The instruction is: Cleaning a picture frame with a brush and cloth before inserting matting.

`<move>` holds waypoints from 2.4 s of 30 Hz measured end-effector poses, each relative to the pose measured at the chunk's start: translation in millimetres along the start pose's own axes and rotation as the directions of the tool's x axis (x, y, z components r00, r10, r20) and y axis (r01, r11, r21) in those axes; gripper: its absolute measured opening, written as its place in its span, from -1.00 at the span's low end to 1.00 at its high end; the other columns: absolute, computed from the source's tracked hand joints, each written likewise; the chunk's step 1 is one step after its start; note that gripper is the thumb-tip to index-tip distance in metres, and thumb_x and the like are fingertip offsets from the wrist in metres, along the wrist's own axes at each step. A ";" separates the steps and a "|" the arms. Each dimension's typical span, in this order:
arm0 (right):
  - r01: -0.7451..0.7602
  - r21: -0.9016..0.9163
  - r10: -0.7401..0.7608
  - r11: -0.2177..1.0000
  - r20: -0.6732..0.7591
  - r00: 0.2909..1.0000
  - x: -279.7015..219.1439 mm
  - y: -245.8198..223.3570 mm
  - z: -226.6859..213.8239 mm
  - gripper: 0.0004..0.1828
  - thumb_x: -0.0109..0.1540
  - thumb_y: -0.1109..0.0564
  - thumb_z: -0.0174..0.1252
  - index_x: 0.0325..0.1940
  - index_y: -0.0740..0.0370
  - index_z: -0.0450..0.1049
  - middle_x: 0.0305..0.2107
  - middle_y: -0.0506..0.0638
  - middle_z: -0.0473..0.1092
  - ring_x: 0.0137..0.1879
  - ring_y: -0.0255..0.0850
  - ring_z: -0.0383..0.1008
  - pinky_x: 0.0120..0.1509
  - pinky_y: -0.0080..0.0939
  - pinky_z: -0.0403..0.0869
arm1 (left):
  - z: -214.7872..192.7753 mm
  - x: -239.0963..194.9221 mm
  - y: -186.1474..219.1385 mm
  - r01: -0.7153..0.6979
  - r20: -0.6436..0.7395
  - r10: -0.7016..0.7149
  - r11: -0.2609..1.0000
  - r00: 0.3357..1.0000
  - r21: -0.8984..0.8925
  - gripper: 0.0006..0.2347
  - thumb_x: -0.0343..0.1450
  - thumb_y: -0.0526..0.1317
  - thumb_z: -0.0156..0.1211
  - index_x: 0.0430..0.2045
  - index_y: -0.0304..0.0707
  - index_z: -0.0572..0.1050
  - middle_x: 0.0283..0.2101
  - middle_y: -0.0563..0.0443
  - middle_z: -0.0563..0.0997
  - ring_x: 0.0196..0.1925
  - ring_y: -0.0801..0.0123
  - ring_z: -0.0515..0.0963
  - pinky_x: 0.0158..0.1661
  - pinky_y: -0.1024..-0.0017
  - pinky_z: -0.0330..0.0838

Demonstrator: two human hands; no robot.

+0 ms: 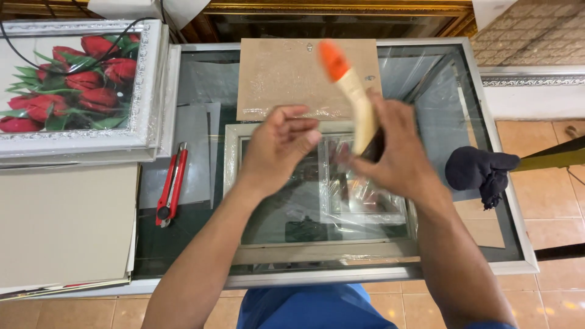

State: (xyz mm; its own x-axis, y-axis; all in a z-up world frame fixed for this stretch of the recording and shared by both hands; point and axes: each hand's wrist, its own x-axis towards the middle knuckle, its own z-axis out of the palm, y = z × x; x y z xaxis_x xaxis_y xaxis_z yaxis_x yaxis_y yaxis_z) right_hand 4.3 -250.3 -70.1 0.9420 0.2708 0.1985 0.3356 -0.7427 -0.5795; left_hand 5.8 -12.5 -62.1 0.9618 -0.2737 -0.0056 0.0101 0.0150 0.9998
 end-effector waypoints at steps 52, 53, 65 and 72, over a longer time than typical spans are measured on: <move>-0.394 -0.348 0.202 0.851 -0.475 0.857 -134.4 103.8 -10.5 -0.35 0.20 0.41 0.31 0.36 0.44 0.30 0.09 0.45 0.34 0.09 0.41 0.36 0.14 0.34 0.36 | -94.5 16.4 -96.4 0.151 -0.438 0.380 0.589 0.815 0.794 -0.87 0.44 -0.12 0.25 -0.39 -0.14 0.61 -0.26 0.01 0.63 -0.13 0.12 0.51 0.02 0.18 0.27; -0.350 -0.253 0.200 0.902 -0.472 0.859 -133.9 101.1 -13.6 -0.40 0.20 0.46 0.27 0.33 0.49 0.30 0.05 0.44 0.32 0.08 0.35 0.35 0.17 0.26 0.34 | -96.0 16.2 -97.1 0.154 -0.427 0.373 0.578 0.824 0.802 -0.87 0.44 -0.13 0.25 -0.38 -0.15 0.61 -0.25 0.00 0.62 -0.11 0.12 0.50 0.03 0.18 0.26; -0.194 -0.506 0.221 0.841 -0.006 0.975 -62.5 22.4 52.6 -0.24 0.16 -0.28 0.20 0.40 -0.01 0.29 0.14 0.22 0.21 0.26 0.36 0.29 0.27 0.27 0.36 | -100.2 15.3 -100.1 0.218 -0.438 0.286 0.568 0.852 0.794 -0.85 0.49 -0.03 0.21 -0.31 -0.03 0.57 -0.27 -0.01 0.55 -0.03 0.08 0.53 0.05 0.12 0.25; 0.225 -0.339 -0.211 0.913 0.078 0.974 32.0 -74.4 168.4 -0.35 0.20 -0.16 0.21 0.26 0.22 0.28 -0.04 0.29 0.28 0.01 0.44 0.40 -0.01 0.29 0.44 | -106.9 16.1 -108.3 0.180 -0.415 0.310 0.573 0.856 0.799 -0.84 0.49 0.02 0.21 -0.33 0.06 0.57 -0.29 0.05 0.54 -0.04 0.12 0.52 0.05 0.18 0.27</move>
State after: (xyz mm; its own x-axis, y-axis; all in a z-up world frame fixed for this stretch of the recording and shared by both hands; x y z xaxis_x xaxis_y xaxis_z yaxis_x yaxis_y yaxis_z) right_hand 7.9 -83.2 -153.7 0.8460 0.4684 0.2546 0.5220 -0.8250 -0.2168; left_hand 49.5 84.3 -172.3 0.9395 0.1692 0.2979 -0.0400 -0.8094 0.5859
